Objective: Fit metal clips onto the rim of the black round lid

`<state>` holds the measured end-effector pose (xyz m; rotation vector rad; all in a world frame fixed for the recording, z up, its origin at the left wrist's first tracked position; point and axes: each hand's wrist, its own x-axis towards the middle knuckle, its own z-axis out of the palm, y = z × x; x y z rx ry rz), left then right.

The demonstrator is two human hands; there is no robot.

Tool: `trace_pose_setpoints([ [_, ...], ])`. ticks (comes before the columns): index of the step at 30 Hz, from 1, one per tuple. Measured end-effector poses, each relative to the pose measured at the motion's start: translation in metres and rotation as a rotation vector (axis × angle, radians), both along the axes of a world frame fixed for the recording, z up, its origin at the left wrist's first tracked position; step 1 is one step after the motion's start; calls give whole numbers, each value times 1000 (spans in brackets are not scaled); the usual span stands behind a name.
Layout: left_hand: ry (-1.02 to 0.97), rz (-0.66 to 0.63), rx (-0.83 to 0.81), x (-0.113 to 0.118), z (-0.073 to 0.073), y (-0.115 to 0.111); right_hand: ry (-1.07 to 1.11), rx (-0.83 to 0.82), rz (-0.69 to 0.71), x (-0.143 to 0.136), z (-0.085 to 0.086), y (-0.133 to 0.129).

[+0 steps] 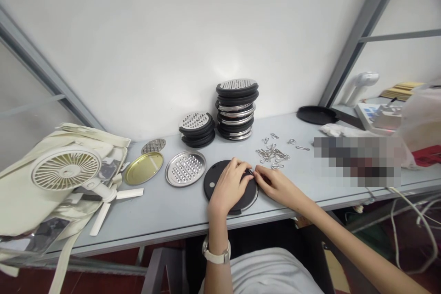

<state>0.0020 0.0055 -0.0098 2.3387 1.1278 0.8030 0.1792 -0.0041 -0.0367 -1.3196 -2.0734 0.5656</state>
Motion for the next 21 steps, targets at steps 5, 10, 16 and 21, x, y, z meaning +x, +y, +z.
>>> trace_pose_setpoints([
  [5,12,-3,8,0,0,0,10,-20,-5,0,-1,0],
  [10,14,-6,12,0,0,0,17,-36,-15,0,-1,1],
  [16,-4,-14,1,0,0,0,22,-53,-5,0,-1,0],
  [21,-9,-11,-9,0,-1,1,36,-51,9,-1,0,-1],
])
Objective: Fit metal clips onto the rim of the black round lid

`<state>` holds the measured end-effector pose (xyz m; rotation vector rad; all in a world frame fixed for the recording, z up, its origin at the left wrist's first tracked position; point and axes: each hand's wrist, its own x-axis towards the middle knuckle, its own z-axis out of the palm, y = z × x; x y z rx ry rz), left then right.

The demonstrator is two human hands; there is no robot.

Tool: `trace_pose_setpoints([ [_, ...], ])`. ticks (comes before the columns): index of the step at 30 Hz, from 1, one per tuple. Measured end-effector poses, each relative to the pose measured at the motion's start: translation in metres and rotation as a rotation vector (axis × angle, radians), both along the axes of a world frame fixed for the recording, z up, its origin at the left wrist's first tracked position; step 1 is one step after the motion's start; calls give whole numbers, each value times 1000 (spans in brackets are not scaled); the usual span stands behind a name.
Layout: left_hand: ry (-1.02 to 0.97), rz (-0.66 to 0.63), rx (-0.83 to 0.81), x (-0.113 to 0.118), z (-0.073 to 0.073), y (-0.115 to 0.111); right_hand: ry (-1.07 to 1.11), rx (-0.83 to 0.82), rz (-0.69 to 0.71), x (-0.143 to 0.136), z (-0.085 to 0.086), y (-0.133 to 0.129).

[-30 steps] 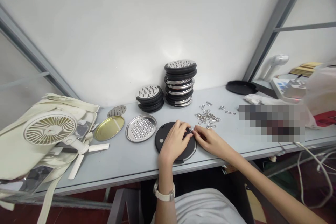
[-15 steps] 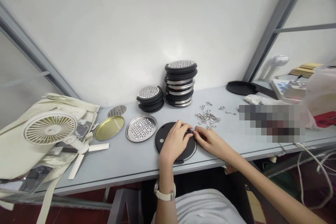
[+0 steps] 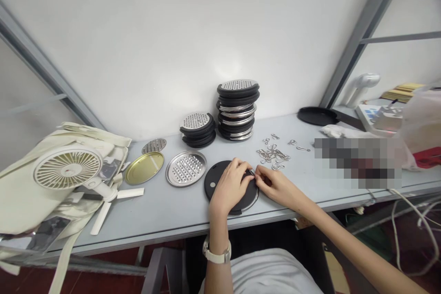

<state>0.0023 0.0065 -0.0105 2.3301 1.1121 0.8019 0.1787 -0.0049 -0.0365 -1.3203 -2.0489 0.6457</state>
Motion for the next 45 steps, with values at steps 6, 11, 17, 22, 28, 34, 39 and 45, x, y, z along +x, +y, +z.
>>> trace_pose_setpoints([
  [6,-4,3,-5,0,0,-1,20,-6,-7,-1,1,1],
  [11,-17,1,-7,0,0,-1,-18,14,-21,-1,-1,1],
  [17,-20,-4,-5,0,0,0,-40,21,-26,-1,-1,1],
  [22,-7,-12,3,0,0,0,-49,31,-15,-1,-2,2],
  [28,7,-22,19,0,0,0,-51,24,-30,-3,-2,3],
  [34,20,-27,21,-1,2,-1,-42,16,-24,-2,-1,2],
  [39,15,-29,9,0,3,-2,-34,12,-24,-1,-1,1],
  [45,29,-12,6,0,0,-1,-31,19,-34,-2,1,2],
])
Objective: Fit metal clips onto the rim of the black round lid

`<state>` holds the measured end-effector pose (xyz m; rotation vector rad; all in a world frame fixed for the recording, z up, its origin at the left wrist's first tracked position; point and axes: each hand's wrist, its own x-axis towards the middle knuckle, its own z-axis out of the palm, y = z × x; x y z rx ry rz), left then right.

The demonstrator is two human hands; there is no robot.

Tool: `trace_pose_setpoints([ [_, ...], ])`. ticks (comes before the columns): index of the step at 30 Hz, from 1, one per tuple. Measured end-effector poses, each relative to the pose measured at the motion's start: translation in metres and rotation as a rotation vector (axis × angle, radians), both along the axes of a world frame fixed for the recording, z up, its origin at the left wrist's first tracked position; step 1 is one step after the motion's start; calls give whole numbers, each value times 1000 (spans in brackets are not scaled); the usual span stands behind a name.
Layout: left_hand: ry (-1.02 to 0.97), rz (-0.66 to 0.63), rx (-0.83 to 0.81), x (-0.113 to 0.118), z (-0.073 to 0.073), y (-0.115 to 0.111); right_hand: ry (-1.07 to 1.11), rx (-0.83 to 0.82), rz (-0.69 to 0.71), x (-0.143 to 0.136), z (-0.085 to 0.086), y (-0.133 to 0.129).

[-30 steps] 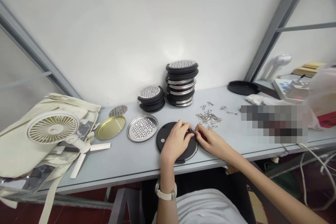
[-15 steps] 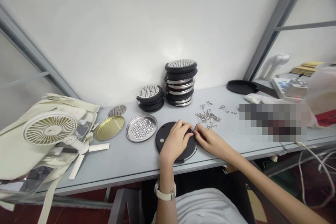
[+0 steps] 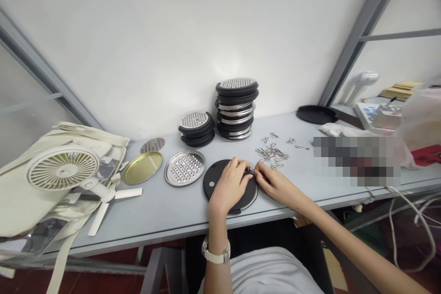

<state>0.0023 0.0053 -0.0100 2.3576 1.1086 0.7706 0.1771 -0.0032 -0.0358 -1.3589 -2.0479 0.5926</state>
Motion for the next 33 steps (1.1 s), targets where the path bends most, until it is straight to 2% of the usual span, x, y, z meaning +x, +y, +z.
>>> trace_pose_setpoints([
  [33,36,2,29,0,-4,0,-8,10,18,2,-2,0],
])
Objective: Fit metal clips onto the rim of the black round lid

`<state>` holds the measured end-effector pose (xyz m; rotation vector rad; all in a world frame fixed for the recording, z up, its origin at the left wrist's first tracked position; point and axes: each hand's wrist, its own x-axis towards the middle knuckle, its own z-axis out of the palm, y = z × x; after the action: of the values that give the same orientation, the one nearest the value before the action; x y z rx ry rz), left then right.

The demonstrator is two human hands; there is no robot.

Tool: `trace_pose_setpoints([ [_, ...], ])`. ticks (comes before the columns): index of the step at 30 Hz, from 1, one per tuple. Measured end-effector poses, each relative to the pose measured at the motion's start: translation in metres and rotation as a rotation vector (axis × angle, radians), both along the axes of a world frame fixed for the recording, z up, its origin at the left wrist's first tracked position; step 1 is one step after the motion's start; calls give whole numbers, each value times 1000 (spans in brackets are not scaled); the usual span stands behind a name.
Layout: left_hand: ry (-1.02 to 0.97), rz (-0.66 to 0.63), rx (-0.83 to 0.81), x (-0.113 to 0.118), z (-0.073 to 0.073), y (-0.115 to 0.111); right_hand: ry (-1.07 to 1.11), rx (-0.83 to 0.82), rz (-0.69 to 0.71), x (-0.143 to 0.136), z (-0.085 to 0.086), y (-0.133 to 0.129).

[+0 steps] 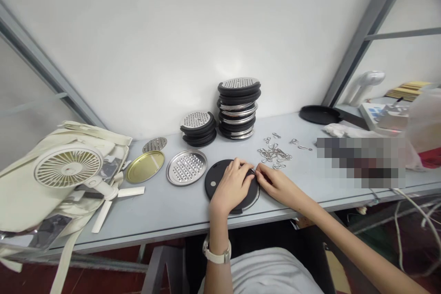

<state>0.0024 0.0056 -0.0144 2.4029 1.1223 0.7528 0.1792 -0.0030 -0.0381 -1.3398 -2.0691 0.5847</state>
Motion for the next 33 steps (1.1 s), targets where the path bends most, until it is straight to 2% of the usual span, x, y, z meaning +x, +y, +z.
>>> trace_pose_setpoints([
  [9,0,8,-10,0,0,-1,-56,57,-6,0,-4,3],
  [19,-9,9,-11,0,1,-2,-82,17,-13,-2,3,0],
  [33,-29,-3,-35,-1,3,-2,-37,-55,5,0,2,0],
])
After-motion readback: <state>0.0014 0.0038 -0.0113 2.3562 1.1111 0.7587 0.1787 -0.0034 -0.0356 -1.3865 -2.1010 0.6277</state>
